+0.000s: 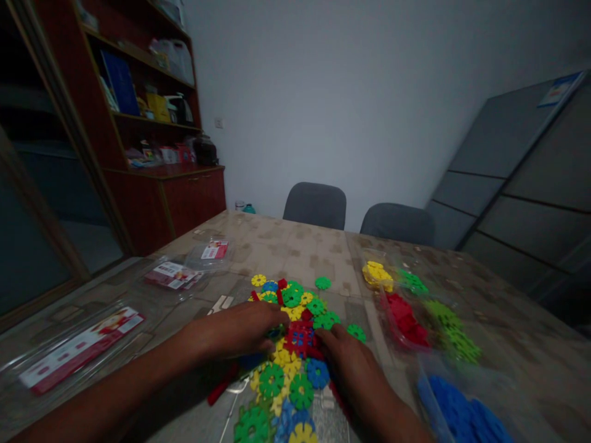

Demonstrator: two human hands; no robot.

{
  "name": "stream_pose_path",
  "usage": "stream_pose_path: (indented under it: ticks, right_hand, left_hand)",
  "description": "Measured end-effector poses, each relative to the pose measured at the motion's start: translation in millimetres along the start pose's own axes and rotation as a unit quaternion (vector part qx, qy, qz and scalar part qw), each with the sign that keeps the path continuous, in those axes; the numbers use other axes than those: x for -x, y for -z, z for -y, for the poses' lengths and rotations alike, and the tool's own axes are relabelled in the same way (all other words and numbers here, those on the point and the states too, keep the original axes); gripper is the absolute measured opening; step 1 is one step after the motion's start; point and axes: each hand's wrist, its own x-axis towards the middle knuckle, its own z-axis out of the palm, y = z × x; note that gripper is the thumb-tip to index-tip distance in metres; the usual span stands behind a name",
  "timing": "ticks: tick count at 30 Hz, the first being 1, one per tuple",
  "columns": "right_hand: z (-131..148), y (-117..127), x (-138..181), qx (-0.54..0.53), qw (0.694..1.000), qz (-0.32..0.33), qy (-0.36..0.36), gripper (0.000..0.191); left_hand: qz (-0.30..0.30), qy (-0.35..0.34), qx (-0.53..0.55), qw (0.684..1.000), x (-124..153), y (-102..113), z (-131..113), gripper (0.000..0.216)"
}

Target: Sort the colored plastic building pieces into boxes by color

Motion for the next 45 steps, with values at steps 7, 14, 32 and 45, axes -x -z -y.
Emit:
stream_pose_path:
  ticks: [7,14,32,45]
  right_hand:
    - [5,8,0,-0.007,1.000,-0.004,0.006,0.023]
    - [-44,55,12,-0.043,0.996,-0.065,0.044,0.020]
    - [-120,100,30,0.007,0.989,-0.134,-0.056,0.044]
    - [-36,20,31,-0.014,0.997,0.070,0.013,0.052]
  left_hand:
    - [0.003,0.010,-0.004,1.000,1,2,-3,0.037]
    - [0.008,-0.008,0.012,1.000,-1,-2,5,0.039]
    - [0.001,0.019,0.004,1.000,3,6,8,0.040]
    - [0.037,0.044,-0.037,0.998,1,1,12,0.054]
